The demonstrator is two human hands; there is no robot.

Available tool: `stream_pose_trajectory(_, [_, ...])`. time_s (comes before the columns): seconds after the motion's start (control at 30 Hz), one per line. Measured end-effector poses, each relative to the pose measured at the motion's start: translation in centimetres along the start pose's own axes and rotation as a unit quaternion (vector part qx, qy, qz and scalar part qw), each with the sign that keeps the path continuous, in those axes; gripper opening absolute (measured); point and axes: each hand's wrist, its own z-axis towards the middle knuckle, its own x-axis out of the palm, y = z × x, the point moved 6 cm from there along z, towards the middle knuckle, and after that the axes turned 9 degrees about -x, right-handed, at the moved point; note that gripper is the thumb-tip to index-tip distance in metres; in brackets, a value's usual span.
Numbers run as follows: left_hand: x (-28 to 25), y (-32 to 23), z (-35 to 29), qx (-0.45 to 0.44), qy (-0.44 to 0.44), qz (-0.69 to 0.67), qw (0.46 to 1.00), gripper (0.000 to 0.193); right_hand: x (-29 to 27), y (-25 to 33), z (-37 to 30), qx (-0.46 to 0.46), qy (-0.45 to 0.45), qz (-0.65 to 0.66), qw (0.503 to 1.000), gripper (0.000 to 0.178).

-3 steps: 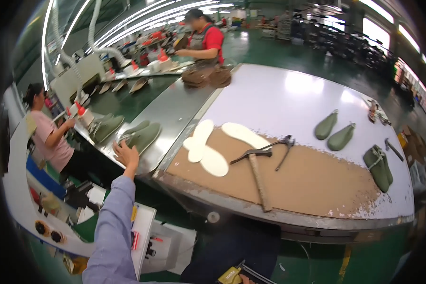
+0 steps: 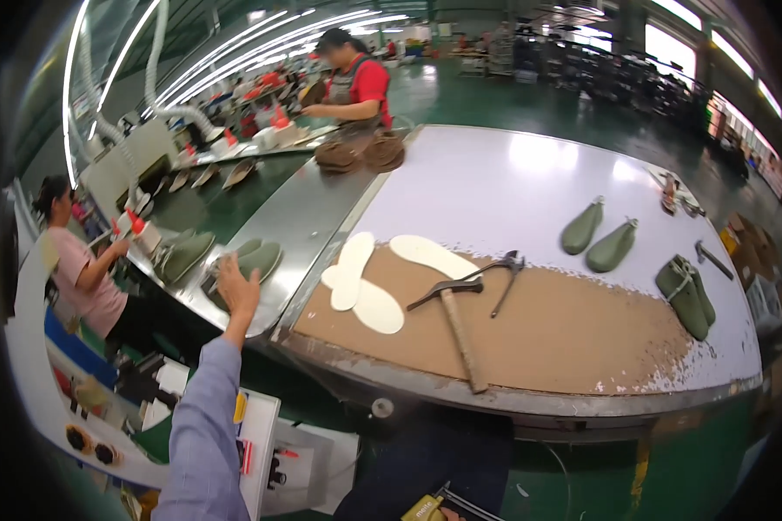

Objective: Assemble shoe components by hammering, tacking, and inspecting materials.

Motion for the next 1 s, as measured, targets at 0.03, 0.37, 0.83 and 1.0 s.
stream_pose_trajectory(0.03, [0.1, -3.6, -0.7, 0.016, 0.008, -0.027, 0.999, 0.052, 0.7, -1.0, 0.2, 0.012, 0.001, 0.017, 1.0, 0.054])
stream_pose_trajectory(0.37, [4.6, -16.3, -7.5, 0.095, 0.409, -0.187, 0.888, 0.058, -19.6, 3.4, 8.2, -0.184, -0.258, 0.004, 0.948, 0.038])
stream_pose_trajectory(0.83, [2.2, -6.4, -12.5, -0.108, 0.266, -0.406, 0.868, 0.043, -43.9, -7.0, 39.7, 0.194, -0.423, -0.086, 0.881, 0.1])
stream_pose_trajectory(1.0, [-1.4, -9.2, -12.2, -0.046, 0.206, -0.359, 0.909, 0.027, -44.8, -7.9, 47.9, 0.32, -0.408, -0.135, 0.844, 0.104])
